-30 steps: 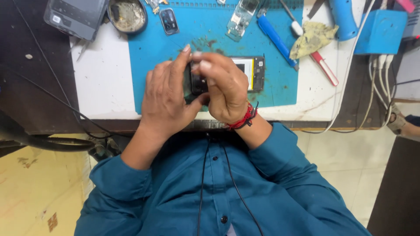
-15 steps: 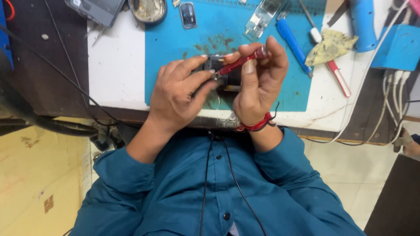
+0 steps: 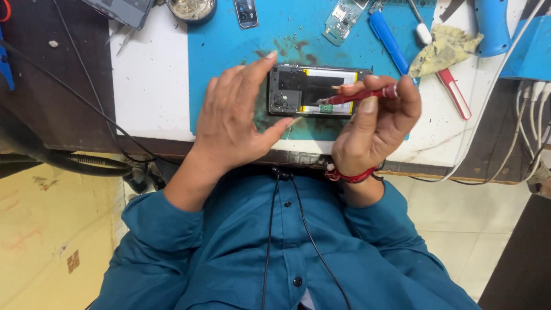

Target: The person solders a small component onto a circuit board using a soldering iron and tweezers. They then disassemble a smartphone using a prying tool and a screwdriver to remove the back cover and camera module.

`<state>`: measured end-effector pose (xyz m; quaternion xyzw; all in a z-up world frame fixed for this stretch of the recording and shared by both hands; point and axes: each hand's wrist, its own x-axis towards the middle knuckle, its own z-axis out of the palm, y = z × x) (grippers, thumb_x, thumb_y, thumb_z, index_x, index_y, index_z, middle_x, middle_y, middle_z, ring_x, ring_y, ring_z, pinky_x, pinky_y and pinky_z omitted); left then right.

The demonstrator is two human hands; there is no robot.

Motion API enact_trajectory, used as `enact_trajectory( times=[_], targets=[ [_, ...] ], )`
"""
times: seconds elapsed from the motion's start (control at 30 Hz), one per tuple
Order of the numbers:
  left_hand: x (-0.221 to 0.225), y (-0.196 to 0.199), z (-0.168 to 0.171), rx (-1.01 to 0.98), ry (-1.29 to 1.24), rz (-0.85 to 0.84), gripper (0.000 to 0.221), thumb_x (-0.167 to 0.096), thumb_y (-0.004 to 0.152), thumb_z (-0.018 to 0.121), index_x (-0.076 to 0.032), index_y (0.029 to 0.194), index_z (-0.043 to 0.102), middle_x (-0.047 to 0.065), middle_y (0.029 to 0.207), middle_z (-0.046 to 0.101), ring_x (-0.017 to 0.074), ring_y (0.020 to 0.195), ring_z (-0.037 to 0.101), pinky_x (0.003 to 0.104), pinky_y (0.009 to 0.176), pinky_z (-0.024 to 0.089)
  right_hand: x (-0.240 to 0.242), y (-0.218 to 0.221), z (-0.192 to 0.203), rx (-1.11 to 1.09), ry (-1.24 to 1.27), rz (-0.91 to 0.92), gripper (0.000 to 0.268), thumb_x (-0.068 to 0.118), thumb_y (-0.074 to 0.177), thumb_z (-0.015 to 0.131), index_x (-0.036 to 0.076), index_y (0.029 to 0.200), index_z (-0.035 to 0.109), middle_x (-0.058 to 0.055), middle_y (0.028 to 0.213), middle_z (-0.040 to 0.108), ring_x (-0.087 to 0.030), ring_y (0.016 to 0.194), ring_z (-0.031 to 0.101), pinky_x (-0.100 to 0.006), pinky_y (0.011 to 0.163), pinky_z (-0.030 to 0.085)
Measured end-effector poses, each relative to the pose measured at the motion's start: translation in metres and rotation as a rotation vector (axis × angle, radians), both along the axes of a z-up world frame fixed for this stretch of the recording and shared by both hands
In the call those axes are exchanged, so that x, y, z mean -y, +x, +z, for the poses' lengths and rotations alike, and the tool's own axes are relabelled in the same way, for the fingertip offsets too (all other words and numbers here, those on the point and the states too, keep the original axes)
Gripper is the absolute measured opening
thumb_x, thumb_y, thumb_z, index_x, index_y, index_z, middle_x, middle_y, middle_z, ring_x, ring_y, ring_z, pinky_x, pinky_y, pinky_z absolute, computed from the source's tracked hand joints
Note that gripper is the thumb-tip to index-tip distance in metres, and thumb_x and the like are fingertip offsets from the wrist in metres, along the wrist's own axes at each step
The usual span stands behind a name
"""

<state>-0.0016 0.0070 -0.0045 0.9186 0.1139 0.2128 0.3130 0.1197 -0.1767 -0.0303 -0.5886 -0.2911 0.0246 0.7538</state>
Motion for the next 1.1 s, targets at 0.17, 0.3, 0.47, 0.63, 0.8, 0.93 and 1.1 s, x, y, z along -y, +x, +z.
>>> enact_trajectory(
  times=[0.17,0.3,0.47,0.63,0.8,0.93,1.1],
  targets=[
    [0.001,0.001,-0.002,-0.046,0.021,-0.002,0.103,-0.044,0.083,0.091,-0.008,0.159,0.033,0.012,0.138,0.064,0.0306,0.124,0.057,0.043,0.098,0.041,0.001,0.002,-0.001,0.014,-0.009,-0.025,0.038,-0.001,0.121,0.047,0.016,0.155,0.04,-0.009,0.13,0.059,-0.019,0.1,0.062,-0.036,0.097,0.055],
    [0.001,0.002,-0.002,-0.041,0.019,-0.004,0.102,-0.043,0.084,0.091,-0.009,0.16,0.032,0.011,0.138,0.064,0.03,0.126,0.057,0.042,0.099,0.041,0.001,-0.004,-0.001,0.036,-0.059,0.043,0.039,-0.001,0.121,0.048,0.019,0.154,0.041,-0.01,0.132,0.059,-0.019,0.1,0.063,-0.037,0.095,0.057],
    [0.001,0.0,-0.003,-0.04,0.037,-0.008,0.104,-0.046,0.085,0.089,-0.006,0.161,0.03,0.012,0.139,0.063,0.0297,0.124,0.056,0.042,0.098,0.041,0.004,-0.006,-0.004,0.055,-0.073,0.049,0.042,0.0,0.121,0.049,0.021,0.155,0.038,-0.009,0.133,0.059,-0.017,0.102,0.063,-0.035,0.092,0.058],
    [-0.001,0.002,-0.004,-0.05,0.158,-0.066,0.098,-0.043,0.092,0.085,0.003,0.159,0.03,0.015,0.137,0.061,0.0299,0.117,0.056,0.041,0.095,0.042,0.014,0.001,0.004,0.094,-0.212,-0.09,0.039,0.003,0.118,0.051,0.012,0.156,0.044,-0.012,0.129,0.068,-0.013,0.1,0.06,-0.027,0.09,0.049],
    [0.0,0.005,0.003,-0.052,0.198,-0.118,0.09,-0.039,0.091,0.081,0.006,0.154,0.035,0.019,0.144,0.059,0.027,0.11,0.056,0.039,0.092,0.045,0.029,0.028,0.056,0.599,-0.68,0.123,0.033,0.001,0.094,0.071,0.005,0.126,0.066,-0.013,0.119,0.072,-0.026,0.102,0.071,-0.031,0.085,0.056],
    [-0.002,0.007,0.005,-0.044,0.288,-0.136,0.083,-0.041,0.094,0.077,0.003,0.153,0.038,0.02,0.144,0.059,0.0267,0.111,0.056,0.038,0.092,0.046,0.02,0.036,0.076,0.803,-0.841,0.191,0.038,0.006,0.084,0.083,0.006,0.119,0.07,-0.012,0.119,0.072,-0.027,0.094,0.07,-0.034,0.082,0.056],
    [-0.014,0.013,0.004,-0.038,0.132,-0.167,0.085,-0.046,0.101,0.072,0.009,0.154,0.037,0.02,0.13,0.061,0.0306,0.104,0.058,0.042,0.093,0.048,0.01,0.054,0.089,1.074,-1.021,0.195,0.039,0.009,0.08,0.084,0.011,0.118,0.076,-0.007,0.116,0.077,-0.024,0.072,0.062,-0.034,0.066,0.051]
  ],
)
